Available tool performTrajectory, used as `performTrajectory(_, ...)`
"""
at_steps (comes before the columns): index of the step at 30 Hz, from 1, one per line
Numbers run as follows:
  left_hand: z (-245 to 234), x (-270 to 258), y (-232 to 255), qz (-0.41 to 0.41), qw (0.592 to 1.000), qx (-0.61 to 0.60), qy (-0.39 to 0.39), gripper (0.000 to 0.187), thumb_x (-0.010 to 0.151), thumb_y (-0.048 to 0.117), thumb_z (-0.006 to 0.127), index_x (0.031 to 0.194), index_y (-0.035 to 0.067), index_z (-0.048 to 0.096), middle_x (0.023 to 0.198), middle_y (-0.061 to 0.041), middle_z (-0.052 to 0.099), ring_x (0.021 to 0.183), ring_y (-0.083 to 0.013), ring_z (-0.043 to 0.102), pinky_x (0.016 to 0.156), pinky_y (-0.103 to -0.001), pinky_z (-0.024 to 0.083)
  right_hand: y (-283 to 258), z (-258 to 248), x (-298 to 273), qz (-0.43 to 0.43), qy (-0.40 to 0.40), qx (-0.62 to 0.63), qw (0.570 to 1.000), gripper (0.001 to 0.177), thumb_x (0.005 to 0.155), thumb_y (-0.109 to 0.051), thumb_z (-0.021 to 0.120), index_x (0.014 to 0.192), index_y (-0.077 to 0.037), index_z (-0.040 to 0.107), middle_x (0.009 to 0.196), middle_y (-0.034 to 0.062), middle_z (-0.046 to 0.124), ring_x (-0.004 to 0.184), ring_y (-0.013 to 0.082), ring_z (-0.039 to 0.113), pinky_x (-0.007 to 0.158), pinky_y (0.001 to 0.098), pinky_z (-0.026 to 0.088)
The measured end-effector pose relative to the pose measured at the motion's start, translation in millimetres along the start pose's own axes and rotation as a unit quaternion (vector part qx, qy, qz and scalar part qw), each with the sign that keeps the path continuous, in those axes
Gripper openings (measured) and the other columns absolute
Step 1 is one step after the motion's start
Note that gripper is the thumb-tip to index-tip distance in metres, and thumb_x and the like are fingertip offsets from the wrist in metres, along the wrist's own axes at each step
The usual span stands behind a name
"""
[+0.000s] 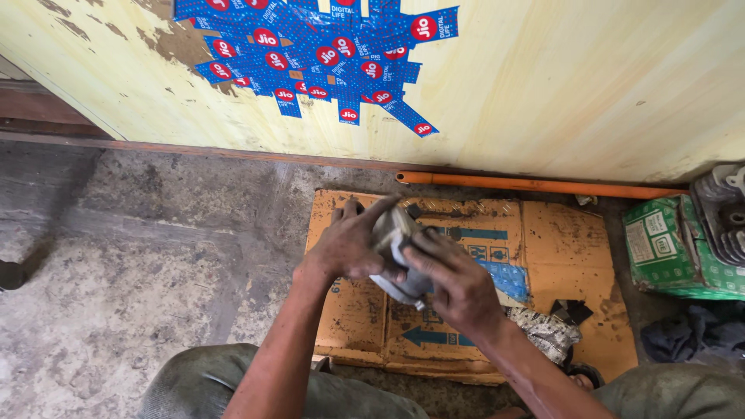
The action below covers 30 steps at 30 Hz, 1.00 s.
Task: The person sits on the floor and cleans a metal engine part using a metal file and a cloth. They file the edges and surfaces of the part, then wipe it with a cloth to remove debris and residue.
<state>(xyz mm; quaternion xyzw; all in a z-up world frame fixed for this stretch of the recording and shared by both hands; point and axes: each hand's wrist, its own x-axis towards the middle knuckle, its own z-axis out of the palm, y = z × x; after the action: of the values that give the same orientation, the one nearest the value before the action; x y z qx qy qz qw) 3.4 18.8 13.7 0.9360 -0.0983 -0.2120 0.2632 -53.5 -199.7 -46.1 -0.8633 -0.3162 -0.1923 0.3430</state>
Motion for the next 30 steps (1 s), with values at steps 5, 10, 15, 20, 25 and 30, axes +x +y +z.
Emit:
performTrajectory(5, 11, 6, -10, 0.061, 0.998, -0.023, 0.023, 0.134, 0.038, 0.040, 0.104, 0.154, 0.043, 0.038, 0.133, -0.018, 0.053, 0.132, -0.0421, 0.037, 0.116, -0.060, 0.029, 9, 16, 1, -0.141, 0.004, -0.092, 0.986, 0.055, 0.078, -0.005, 0.078, 0.130, -0.021, 0.067, 0.134, 0.0122, 0.066, 0.124, 0.0332, 0.065, 0.102, 0.0454, 0.059)
performTrajectory(10, 6, 2, 0, 0.032, 0.999, -0.035, 0.015, 0.130, 0.042, 0.033, 0.098, 0.156, 0.043, 0.037, 0.129, -0.014, 0.056, 0.125, -0.0372, 0.041, 0.111, -0.053, 0.038, 25, 7, -7, -0.011, -0.031, -0.023, 0.999, 0.059, 0.081, 0.008, 0.067, 0.133, -0.021, 0.068, 0.135, 0.0139, 0.069, 0.110, 0.0297, 0.074, 0.079, 0.0300, 0.063)
performTrajectory(15, -1, 2, 13, 0.033, 0.999, -0.025, 0.015, 0.128, 0.045, 0.030, 0.090, 0.158, 0.037, 0.031, 0.130, -0.013, 0.062, 0.122, -0.0350, 0.043, 0.113, -0.048, 0.035, 22, 0, 3, -0.097, -0.011, -0.066, 0.993, 0.053, 0.084, -0.004, 0.075, 0.134, -0.019, 0.065, 0.134, 0.0190, 0.066, 0.110, 0.0371, 0.071, 0.078, 0.0325, 0.062)
performTrajectory(20, 9, 18, 21, 0.063, 0.997, 0.043, 0.029, 0.129, 0.049, 0.032, 0.085, 0.163, 0.028, 0.025, 0.132, -0.014, 0.064, 0.124, -0.0344, 0.047, 0.115, -0.051, 0.032, 17, 14, 22, 0.038, -0.017, -0.057, 0.998, 0.047, 0.092, 0.005, 0.067, 0.135, -0.015, 0.066, 0.139, 0.0173, 0.066, 0.105, 0.0315, 0.075, 0.082, 0.0312, 0.067)
performTrajectory(25, 1, 23, 10, 0.061, 0.998, 0.005, 0.027, 0.124, 0.050, 0.041, 0.087, 0.159, 0.027, 0.029, 0.132, -0.010, 0.063, 0.125, -0.0311, 0.050, 0.115, -0.049, 0.031, 4, 4, 1, -0.006, -0.009, -0.118, 0.993, 0.055, 0.080, 0.003, 0.062, 0.132, -0.013, 0.065, 0.138, 0.0208, 0.064, 0.094, 0.0389, 0.077, 0.063, 0.0281, 0.067)
performTrajectory(30, 8, 25, 12, 0.050, 0.997, 0.041, 0.038, 0.127, 0.049, 0.034, 0.090, 0.160, 0.019, 0.031, 0.134, -0.015, 0.061, 0.123, -0.0341, 0.049, 0.113, -0.045, 0.034, 20, 24, 26, 0.032, 0.013, -0.025, 0.999, 0.047, 0.090, 0.003, 0.068, 0.134, -0.014, 0.062, 0.137, 0.0209, 0.066, 0.077, 0.0264, 0.079, 0.056, 0.0281, 0.064)
